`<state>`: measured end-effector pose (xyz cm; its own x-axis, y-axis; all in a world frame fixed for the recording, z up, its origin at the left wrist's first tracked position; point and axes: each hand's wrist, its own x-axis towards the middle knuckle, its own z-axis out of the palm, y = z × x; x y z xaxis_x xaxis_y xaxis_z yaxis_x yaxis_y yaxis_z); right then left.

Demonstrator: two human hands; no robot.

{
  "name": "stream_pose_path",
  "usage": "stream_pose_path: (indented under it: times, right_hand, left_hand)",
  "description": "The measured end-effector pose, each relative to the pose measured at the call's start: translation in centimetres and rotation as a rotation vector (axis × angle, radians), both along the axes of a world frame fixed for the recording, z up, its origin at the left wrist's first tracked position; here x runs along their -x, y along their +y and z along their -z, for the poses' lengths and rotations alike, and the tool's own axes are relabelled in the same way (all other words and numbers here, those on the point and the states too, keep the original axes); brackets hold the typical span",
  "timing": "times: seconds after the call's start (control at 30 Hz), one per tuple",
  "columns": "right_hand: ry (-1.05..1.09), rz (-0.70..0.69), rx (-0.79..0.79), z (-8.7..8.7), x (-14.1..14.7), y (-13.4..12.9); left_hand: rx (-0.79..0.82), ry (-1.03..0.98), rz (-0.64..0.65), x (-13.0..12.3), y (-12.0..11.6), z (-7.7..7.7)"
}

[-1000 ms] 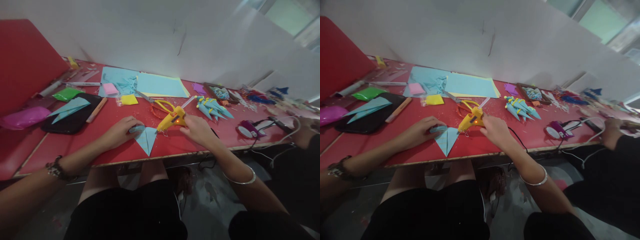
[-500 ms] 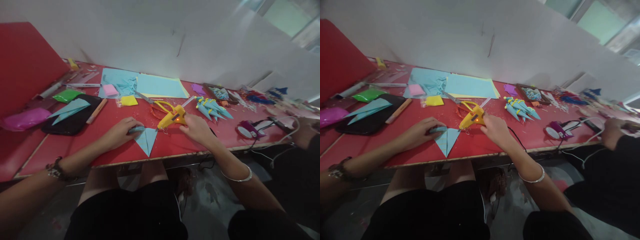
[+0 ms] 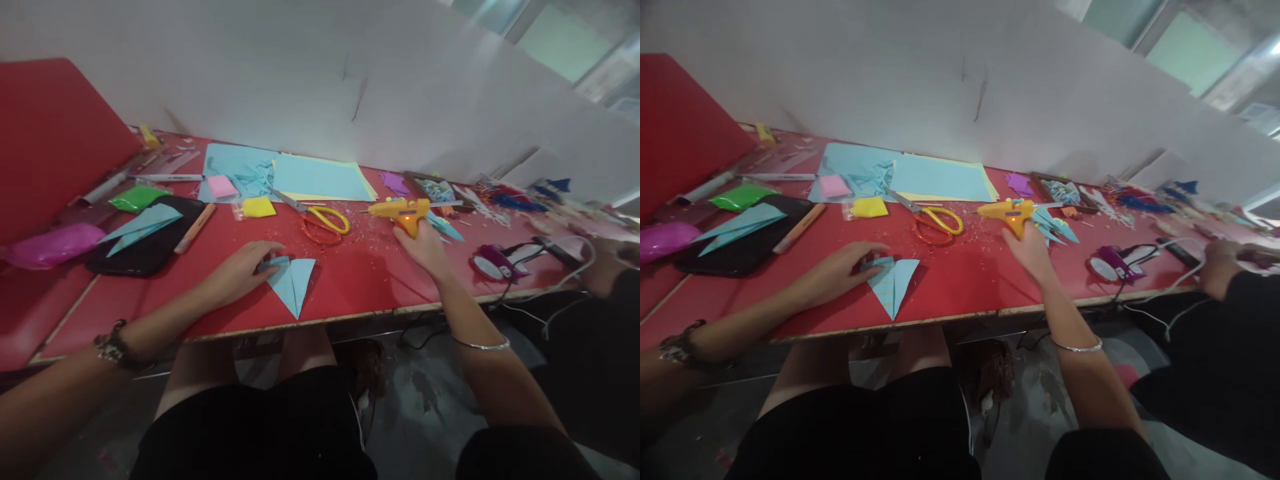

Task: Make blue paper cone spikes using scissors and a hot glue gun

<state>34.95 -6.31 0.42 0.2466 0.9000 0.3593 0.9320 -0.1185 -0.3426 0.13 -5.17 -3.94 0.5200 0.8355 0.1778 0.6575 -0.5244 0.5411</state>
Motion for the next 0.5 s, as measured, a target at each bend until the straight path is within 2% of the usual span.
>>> stream_pose_path:
  times: [0.07, 0.13, 0.23, 0.3, 0.4, 0.5]
  right_hand:
    - [0.063, 0.056, -0.024, 0.8, -1.5, 0.3]
    - [0.113, 0.061, 0.022, 1.7, -2.5, 0.6]
    - [0.134, 0.027, 0.127, 2.8, -3.2, 1.0]
    - [0.108, 0.002, 0.144, 3.1, -3.3, 1.2]
    - [-0.012, -0.015, 0.161, 2.7, -3.6, 1.2]
    - [-0.218, -0.01, 0.228, 1.5, -4.2, 0.7]
  left_hand:
    - [0.006, -0.023, -0.013, 0.0, 0.0, 0.1]
    - [0.018, -0.045, -0.027, 0.0, 0.1, 0.1]
    - [0.048, -0.09, -0.044, -0.1, 0.1, -0.2]
    - [0.063, -0.131, -0.055, 0.0, 0.2, -0.5]
    - [0.08, -0.187, -0.066, 0.2, 0.2, -0.7]
    - [0.102, -0.239, -0.064, 0.5, 0.3, -1.0]
